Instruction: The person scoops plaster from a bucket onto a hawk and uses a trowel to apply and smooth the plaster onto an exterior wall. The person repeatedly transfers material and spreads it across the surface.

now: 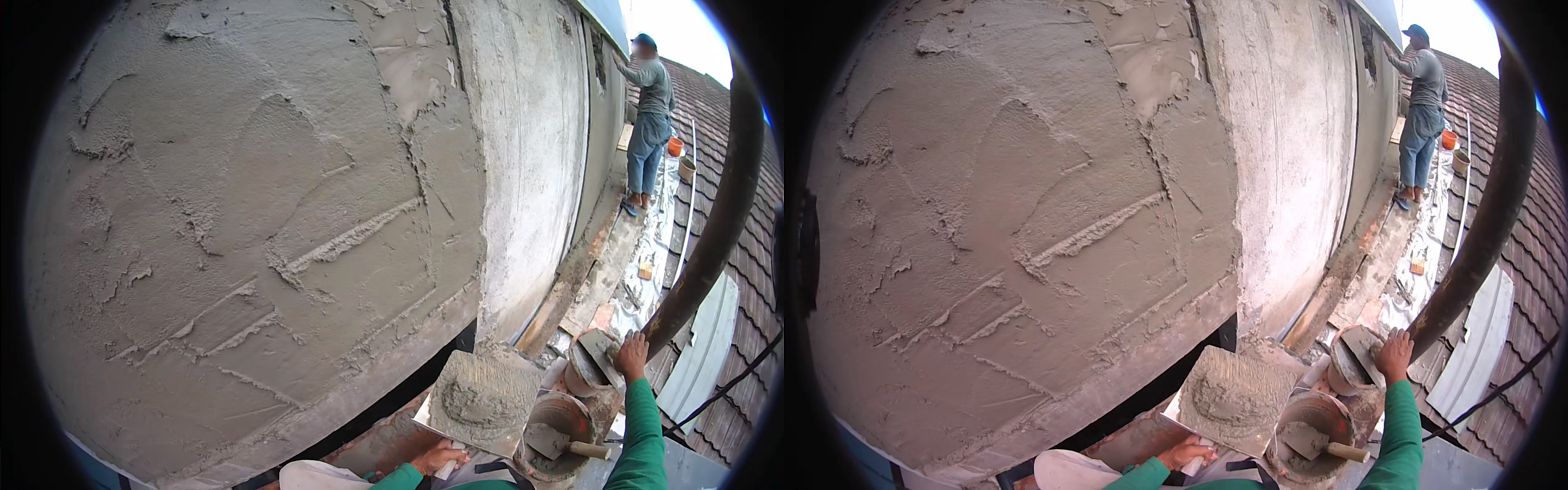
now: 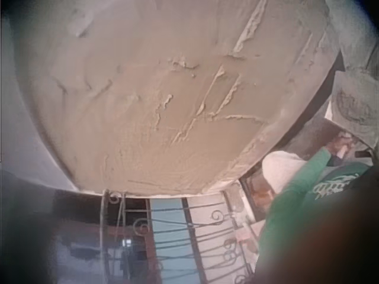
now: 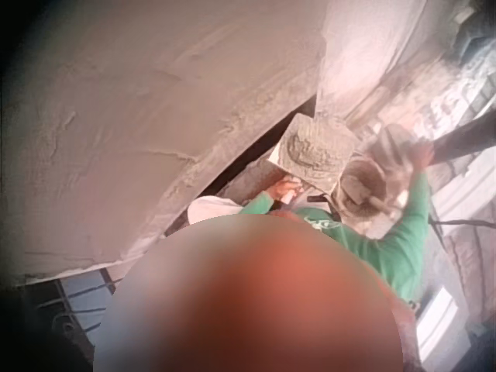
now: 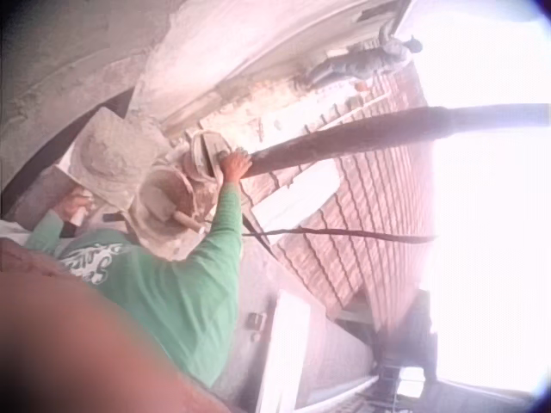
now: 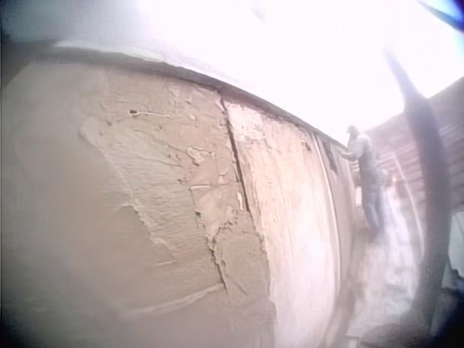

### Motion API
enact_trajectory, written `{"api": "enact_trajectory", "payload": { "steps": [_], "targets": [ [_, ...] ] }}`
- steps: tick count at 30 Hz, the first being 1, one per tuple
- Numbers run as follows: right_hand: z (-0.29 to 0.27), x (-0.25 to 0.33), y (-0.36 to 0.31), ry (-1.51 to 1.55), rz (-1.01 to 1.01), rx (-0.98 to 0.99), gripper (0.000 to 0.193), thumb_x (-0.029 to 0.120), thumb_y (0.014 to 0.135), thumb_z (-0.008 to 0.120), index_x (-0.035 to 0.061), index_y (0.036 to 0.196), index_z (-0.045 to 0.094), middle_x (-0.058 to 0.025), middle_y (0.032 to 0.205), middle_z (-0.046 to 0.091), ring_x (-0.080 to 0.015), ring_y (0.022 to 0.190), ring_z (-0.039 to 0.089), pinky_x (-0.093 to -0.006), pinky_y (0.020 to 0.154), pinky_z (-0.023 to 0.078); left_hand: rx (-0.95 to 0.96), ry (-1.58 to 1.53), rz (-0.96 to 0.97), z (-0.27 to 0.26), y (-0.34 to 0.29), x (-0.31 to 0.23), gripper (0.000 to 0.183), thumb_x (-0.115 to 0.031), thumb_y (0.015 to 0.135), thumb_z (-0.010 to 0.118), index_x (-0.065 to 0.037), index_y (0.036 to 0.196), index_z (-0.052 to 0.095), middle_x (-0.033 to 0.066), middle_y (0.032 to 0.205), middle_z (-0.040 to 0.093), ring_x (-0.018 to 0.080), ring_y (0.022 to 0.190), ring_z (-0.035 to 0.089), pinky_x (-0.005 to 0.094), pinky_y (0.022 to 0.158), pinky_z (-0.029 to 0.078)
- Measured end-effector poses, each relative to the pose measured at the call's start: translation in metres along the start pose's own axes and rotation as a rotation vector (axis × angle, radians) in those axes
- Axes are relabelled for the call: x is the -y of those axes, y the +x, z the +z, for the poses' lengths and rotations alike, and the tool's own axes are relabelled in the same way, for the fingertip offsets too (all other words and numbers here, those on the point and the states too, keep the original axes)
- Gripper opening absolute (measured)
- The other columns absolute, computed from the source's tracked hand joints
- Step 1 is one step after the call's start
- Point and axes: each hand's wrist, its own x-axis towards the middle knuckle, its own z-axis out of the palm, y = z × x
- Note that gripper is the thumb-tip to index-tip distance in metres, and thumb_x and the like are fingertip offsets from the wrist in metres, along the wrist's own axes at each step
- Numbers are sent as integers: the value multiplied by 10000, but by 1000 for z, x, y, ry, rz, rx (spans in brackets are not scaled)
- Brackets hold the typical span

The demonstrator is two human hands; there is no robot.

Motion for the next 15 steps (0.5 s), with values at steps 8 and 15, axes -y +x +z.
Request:
{"api": "enact_trajectory", "payload": {
  "steps": [8,15],
  "targets": [
    [100,-36,28,292,86,396,515,470,835,713,-3,1033,758,-232,1075,743,-384,1033,722,-475,905,582,-147,-133,-45,-27,-20,33,407,-248,898,724,-77,1257,639,138,1120,647,204,992,635,366,866,493],
    [42,-41,27,380,82,229,444,290,780,680,-45,1067,629,-318,1062,704,-471,994,694,-540,877,562,-141,-173,-88,13,-25,-21,144,-111,864,706,3,947,671,51,805,644,137,663,609,278,631,491]
  ]
}}
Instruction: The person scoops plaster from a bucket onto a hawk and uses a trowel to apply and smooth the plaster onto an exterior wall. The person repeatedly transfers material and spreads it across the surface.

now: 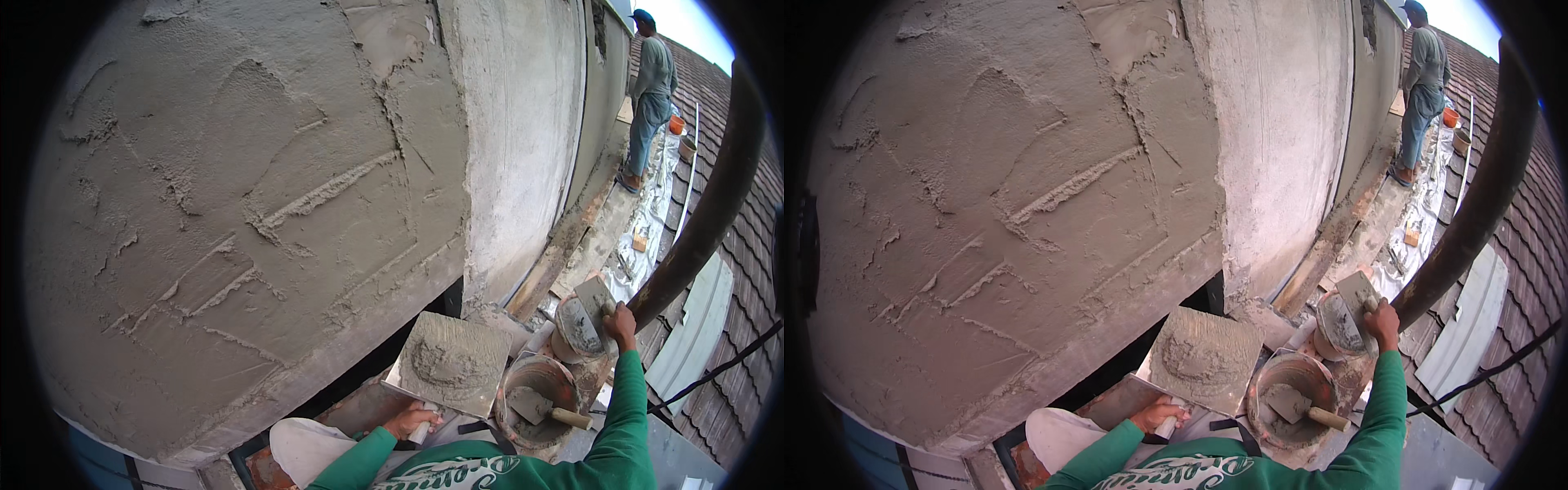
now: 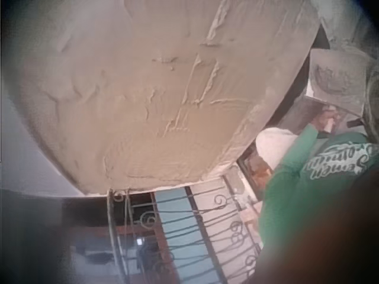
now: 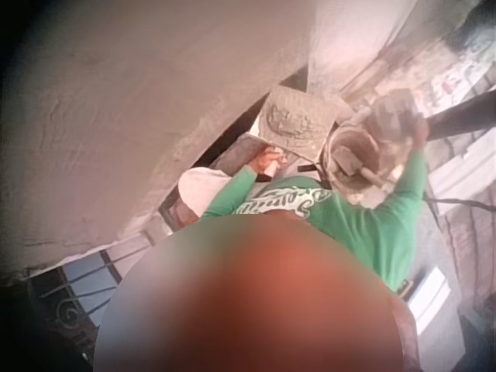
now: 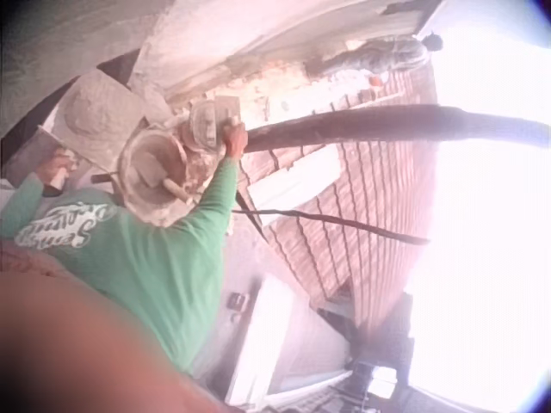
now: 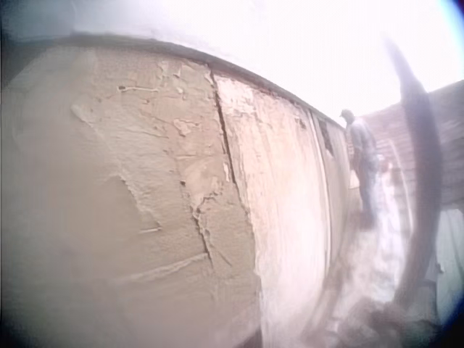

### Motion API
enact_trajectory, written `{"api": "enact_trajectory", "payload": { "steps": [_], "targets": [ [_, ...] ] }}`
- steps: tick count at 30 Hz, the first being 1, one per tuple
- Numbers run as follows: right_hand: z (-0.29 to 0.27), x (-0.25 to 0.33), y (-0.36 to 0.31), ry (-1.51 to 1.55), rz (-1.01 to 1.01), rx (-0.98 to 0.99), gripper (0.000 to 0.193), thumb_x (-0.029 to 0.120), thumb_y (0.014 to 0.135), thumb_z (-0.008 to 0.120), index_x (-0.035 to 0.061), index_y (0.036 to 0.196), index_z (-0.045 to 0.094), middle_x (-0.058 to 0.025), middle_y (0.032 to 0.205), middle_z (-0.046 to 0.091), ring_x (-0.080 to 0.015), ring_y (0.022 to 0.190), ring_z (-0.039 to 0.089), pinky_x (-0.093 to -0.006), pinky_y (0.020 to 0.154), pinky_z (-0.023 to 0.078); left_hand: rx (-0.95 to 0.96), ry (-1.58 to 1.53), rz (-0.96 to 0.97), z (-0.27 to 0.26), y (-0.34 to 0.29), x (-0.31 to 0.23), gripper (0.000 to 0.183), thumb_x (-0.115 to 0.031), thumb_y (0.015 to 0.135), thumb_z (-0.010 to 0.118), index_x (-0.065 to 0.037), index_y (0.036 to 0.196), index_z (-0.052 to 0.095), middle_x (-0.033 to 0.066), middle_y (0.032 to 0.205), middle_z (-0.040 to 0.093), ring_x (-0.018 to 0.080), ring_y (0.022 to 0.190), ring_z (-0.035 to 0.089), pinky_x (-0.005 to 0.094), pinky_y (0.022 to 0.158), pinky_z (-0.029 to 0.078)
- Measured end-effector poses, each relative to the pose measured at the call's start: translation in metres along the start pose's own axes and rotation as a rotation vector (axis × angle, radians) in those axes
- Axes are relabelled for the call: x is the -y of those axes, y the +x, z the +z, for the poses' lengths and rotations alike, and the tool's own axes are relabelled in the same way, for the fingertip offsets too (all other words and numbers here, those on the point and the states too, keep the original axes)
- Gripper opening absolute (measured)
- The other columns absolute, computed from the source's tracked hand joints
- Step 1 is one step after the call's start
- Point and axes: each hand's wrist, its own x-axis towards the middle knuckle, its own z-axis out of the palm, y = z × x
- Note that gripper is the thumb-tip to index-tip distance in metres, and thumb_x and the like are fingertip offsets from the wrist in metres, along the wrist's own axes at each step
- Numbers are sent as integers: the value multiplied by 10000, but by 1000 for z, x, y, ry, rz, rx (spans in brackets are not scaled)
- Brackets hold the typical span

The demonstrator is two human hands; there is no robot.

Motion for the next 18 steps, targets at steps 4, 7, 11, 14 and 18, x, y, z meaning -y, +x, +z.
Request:
{"api": "enact_trajectory", "payload": {
  "steps": [4,7,11,14,18],
  "targets": [
    [-50,14,-9,438,124,434,457,383,926,583,-52,1039,670,-66,849,648,-154,680,605,-343,622,493,17,28,-2,4,12,-19,279,-72,815,695,-18,1082,634,64,858,626,147,649,600,303,589,505],
    [-78,52,-46,762,199,438,474,402,1058,449,-9,1158,662,-78,917,682,-166,690,623,-330,618,502,-24,5,-14,9,23,-25,267,-63,808,682,-26,1068,633,58,885,608,140,688,576,293,596,488],
    [-134,116,-116,1011,-140,522,464,343,1037,610,-36,1304,581,-117,1135,679,-182,948,656,-317,868,516,-12,3,40,15,38,-37,300,-42,802,669,-31,1097,621,51,915,583,135,711,553,285,599,477],
    [-153,158,-165,928,-433,605,574,220,1002,690,-71,1447,475,-156,1402,585,-247,1291,553,-386,1121,402,2,4,50,18,46,-43,316,-29,801,658,-21,1115,617,54,933,587,141,724,555,289,599,475],
    [-157,179,-209,202,-779,466,733,287,937,770,-80,1469,423,-313,1417,533,-445,1315,544,-485,1123,411,43,15,79,19,53,-49,334,-21,804,654,-15,1136,618,57,950,591,140,747,560,286,608,477]
  ]
}}
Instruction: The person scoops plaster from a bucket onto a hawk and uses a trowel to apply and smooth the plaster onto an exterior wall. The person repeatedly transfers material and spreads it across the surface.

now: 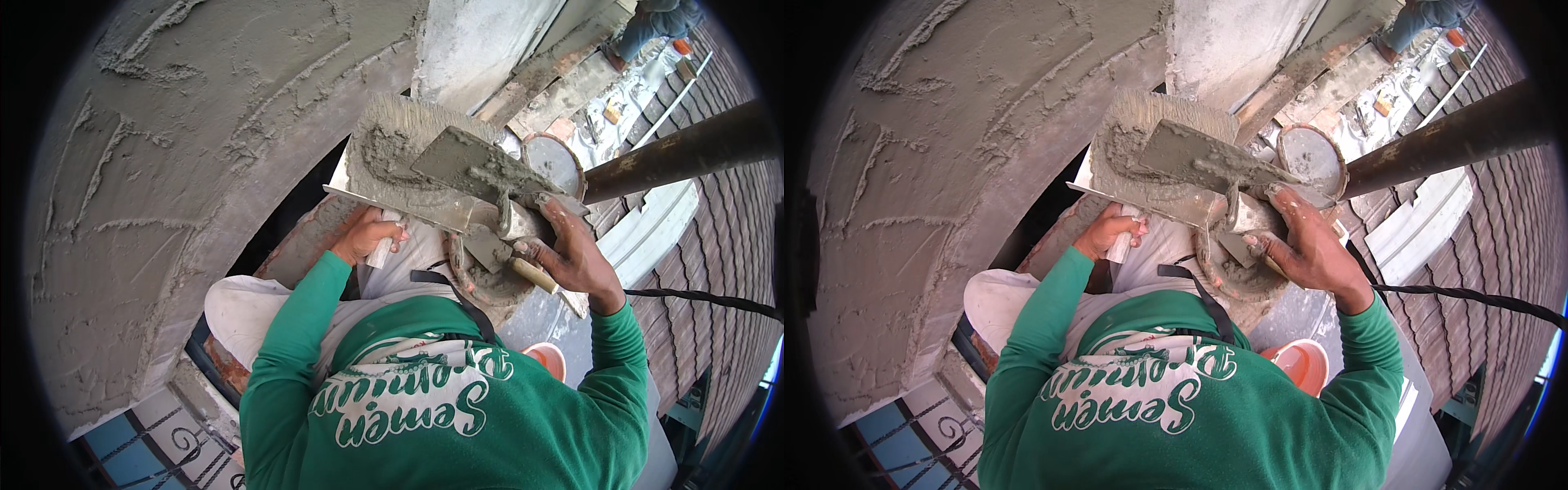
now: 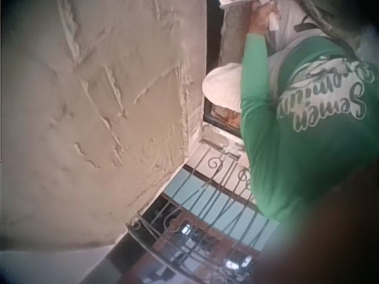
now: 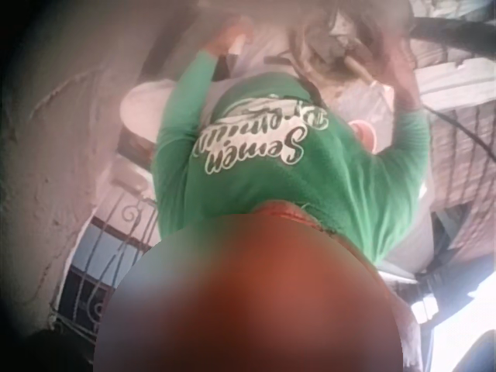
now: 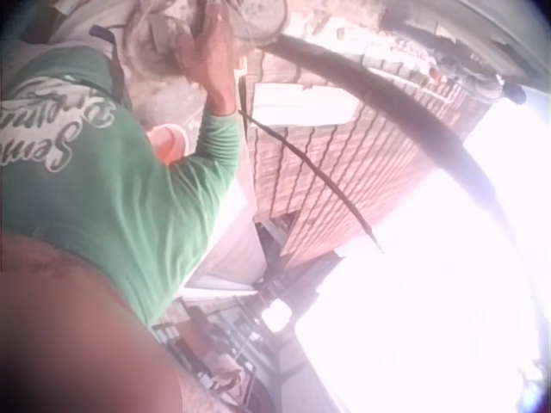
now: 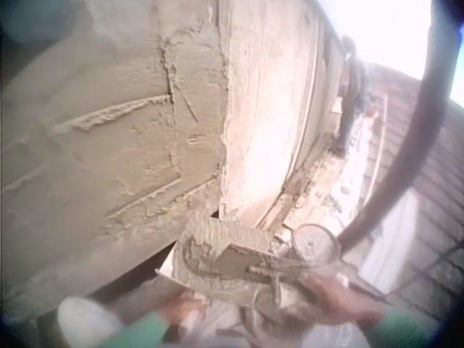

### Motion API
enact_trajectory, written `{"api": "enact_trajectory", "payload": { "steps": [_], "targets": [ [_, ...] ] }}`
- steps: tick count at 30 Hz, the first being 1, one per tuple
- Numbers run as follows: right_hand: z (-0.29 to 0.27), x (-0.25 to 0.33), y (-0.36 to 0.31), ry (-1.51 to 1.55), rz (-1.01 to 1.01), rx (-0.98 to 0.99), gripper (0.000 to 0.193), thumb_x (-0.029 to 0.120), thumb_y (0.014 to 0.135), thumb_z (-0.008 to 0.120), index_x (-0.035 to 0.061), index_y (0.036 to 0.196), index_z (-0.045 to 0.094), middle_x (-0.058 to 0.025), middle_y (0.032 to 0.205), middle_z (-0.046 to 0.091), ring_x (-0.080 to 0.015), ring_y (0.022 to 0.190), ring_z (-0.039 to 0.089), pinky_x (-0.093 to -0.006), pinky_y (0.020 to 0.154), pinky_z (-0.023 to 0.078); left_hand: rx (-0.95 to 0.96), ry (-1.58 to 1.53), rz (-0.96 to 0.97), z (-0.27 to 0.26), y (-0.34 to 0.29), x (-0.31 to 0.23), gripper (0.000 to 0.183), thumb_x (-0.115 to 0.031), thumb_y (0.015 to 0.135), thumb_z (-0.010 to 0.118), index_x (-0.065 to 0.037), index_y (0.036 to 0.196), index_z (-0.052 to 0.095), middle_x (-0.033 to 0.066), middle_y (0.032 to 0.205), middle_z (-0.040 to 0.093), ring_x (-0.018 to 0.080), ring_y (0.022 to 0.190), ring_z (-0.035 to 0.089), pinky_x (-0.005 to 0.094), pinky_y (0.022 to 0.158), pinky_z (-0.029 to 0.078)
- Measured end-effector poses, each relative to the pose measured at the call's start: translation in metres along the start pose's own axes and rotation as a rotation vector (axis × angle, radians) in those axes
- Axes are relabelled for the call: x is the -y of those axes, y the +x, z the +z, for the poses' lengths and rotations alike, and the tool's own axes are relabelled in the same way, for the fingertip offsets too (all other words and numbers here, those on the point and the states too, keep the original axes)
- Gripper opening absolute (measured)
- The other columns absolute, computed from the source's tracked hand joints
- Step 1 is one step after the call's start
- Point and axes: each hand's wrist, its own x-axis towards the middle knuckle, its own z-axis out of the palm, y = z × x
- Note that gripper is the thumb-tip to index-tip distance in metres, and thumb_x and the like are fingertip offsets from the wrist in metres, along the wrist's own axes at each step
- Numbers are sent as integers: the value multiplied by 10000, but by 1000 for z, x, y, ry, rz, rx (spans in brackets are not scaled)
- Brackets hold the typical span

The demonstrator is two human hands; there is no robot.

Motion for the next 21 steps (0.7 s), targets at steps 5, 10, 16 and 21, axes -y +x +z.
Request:
{"api": "enact_trajectory", "payload": {
  "steps": [5,10,16,21],
  "targets": [
    [18,10,19,26,-159,91,660,241,924,767,-64,1423,461,-313,1416,523,-491,1287,543,-524,1083,443,-7,-52,67,6,-1,-11,293,-35,797,701,15,1081,645,68,871,636,138,656,589,299,617,486],
    [21,21,47,-19,-288,104,589,120,876,727,20,1407,493,-267,1361,536,-475,1288,510,-519,1079,434,9,183,160,5,-8,-25,364,-49,803,726,31,1152,663,65,929,662,130,723,613,293,665,497],
    [36,16,78,-191,-384,-47,374,95,880,677,34,1245,622,-257,1263,595,-460,1215,551,-518,1053,440,-70,966,634,-9,-13,-63,561,-81,816,797,2,1341,617,143,1208,689,241,1096,655,384,1028,477],
    [49,2,115,-263,-469,-268,365,97,884,591,33,1240,636,-249,1266,612,-450,1202,576,-521,1044,448,-114,1250,586,-2,-17,-114,556,-247,864,773,-90,1376,627,168,1378,652,359,1306,586,425,1091,450]
  ]
}}
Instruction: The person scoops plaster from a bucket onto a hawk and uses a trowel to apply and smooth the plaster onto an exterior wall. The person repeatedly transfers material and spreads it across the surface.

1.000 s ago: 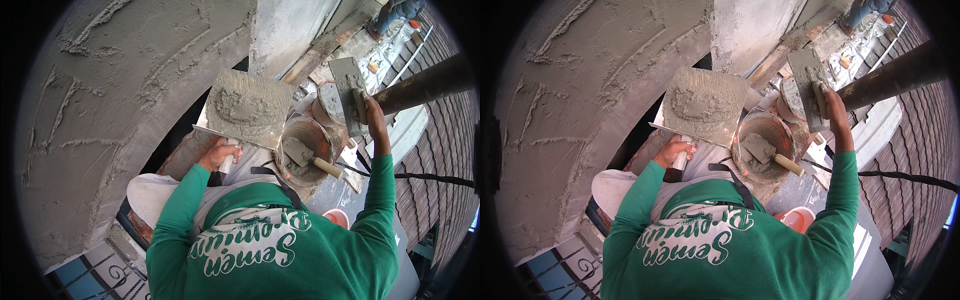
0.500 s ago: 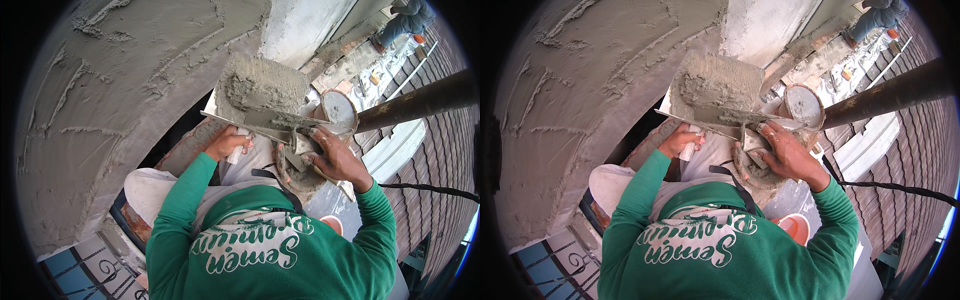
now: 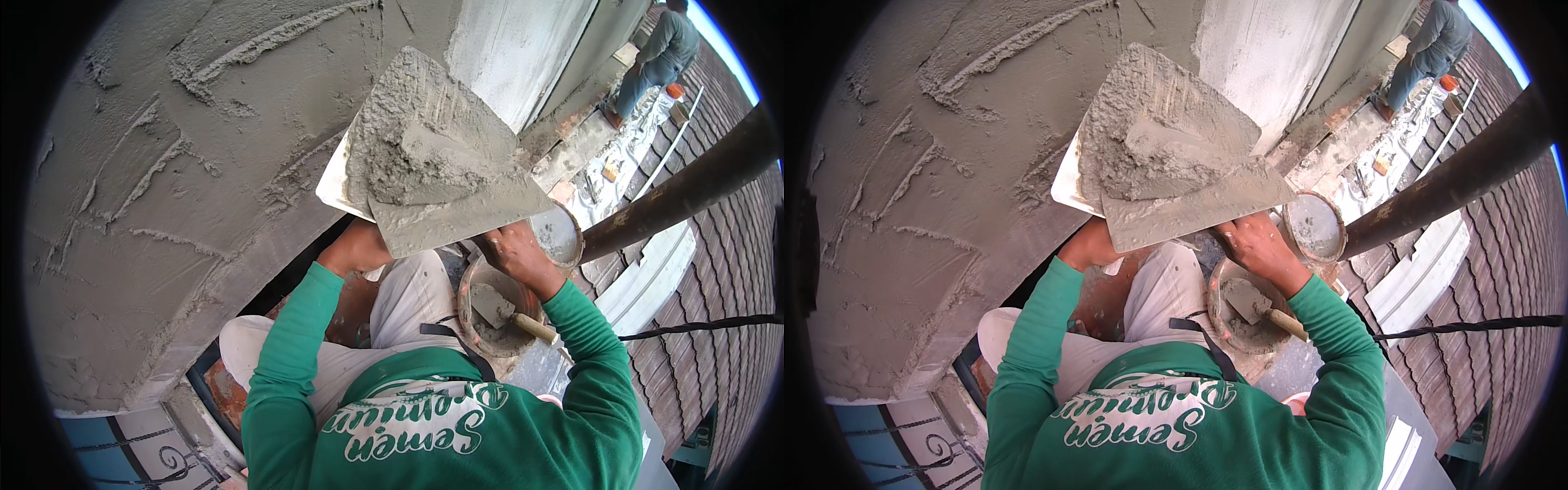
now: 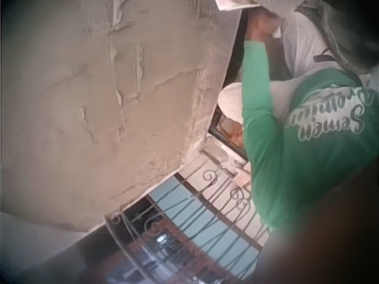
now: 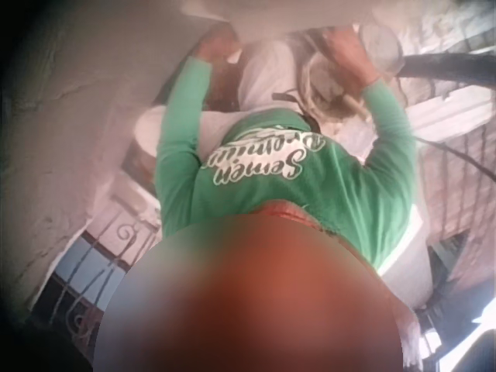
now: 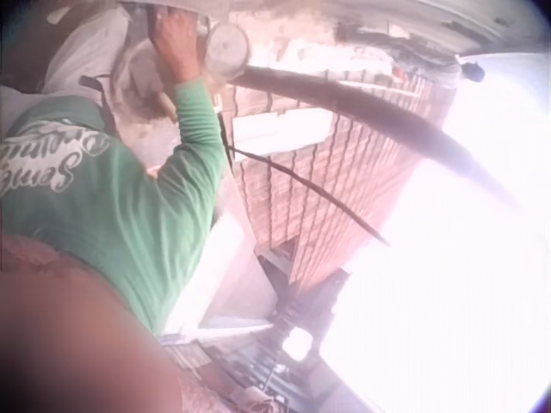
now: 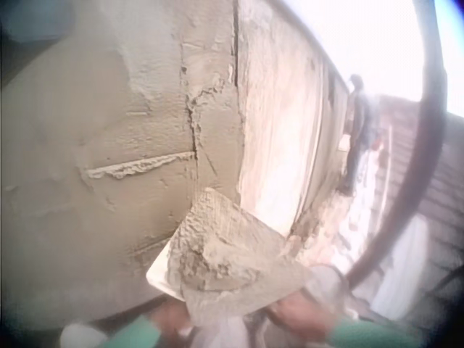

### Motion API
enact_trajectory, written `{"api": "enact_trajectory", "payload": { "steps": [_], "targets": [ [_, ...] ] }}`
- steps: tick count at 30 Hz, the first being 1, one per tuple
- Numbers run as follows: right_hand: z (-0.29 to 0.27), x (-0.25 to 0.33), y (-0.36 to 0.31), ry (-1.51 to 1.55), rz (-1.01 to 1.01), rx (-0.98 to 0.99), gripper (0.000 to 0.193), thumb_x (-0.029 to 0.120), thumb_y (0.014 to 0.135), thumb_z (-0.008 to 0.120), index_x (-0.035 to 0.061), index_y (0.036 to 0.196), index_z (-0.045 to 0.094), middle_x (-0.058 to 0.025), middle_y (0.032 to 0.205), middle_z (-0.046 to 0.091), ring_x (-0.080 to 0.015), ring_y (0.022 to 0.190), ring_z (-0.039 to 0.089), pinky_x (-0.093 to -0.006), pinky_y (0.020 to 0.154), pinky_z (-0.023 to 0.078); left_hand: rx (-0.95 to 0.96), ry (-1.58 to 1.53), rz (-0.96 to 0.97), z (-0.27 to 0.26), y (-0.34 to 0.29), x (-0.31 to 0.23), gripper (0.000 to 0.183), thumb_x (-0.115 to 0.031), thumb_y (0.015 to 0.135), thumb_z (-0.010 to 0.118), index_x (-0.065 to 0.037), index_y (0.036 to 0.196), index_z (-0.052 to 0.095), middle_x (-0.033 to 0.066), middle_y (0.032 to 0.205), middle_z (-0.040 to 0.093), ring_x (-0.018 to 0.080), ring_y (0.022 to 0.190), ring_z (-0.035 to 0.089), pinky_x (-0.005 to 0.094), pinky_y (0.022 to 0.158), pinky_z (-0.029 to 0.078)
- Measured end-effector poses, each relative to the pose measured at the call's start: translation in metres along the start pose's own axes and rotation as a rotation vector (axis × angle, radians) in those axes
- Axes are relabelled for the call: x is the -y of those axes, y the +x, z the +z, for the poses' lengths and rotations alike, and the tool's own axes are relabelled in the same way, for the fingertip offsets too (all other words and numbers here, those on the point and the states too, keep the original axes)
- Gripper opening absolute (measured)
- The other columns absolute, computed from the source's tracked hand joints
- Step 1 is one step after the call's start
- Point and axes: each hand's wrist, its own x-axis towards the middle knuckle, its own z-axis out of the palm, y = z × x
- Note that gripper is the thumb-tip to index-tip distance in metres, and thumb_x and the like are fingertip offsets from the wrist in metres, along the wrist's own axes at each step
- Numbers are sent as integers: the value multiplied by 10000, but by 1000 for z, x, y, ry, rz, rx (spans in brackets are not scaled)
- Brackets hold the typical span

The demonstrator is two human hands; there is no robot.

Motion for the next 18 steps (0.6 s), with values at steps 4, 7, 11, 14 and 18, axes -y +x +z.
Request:
{"api": "enact_trajectory", "payload": {
  "steps": [4,7,11,14,18],
  "targets": [
    [10,-18,29,-28,-48,-167,335,100,902,555,35,1216,652,-232,1261,634,-435,1188,597,-508,1031,464,-53,97,25,-32,9,-19,517,-240,848,737,-85,1334,648,168,1323,671,393,1237,606,437,1069,462],
    [7,-29,56,-53,-68,-180,328,107,897,585,39,1210,655,-224,1200,667,-423,1134,630,-504,1001,489,-87,147,47,-50,19,-23,511,-230,828,736,-85,1312,659,174,1315,670,399,1230,605,441,1073,459],
    [-8,-43,93,-97,-128,-307,337,141,874,671,43,1197,660,-215,1147,689,-414,1079,652,-500,970,509,-94,308,-32,-61,25,-24,576,-278,805,733,-64,1329,628,182,1330,660,417,1250,588,455,1081,452],
    [-20,-54,114,-108,-130,-324,373,150,855,734,49,1205,654,-219,1174,675,-428,1095,638,-513,979,500,-15,331,-131,-70,33,-23,543,-299,801,726,-72,1287,642,192,1279,680,406,1220,605,456,1048,474],
    [-40,-67,144,-133,-200,-475,411,91,842,749,42,1231,627,-225,1206,648,-462,1119,612,-545,988,487,-30,311,-108,-77,41,-23,451,-254,806,706,-67,1215,681,171,1226,707,383,1151,642,447,997,500]
  ]
}}
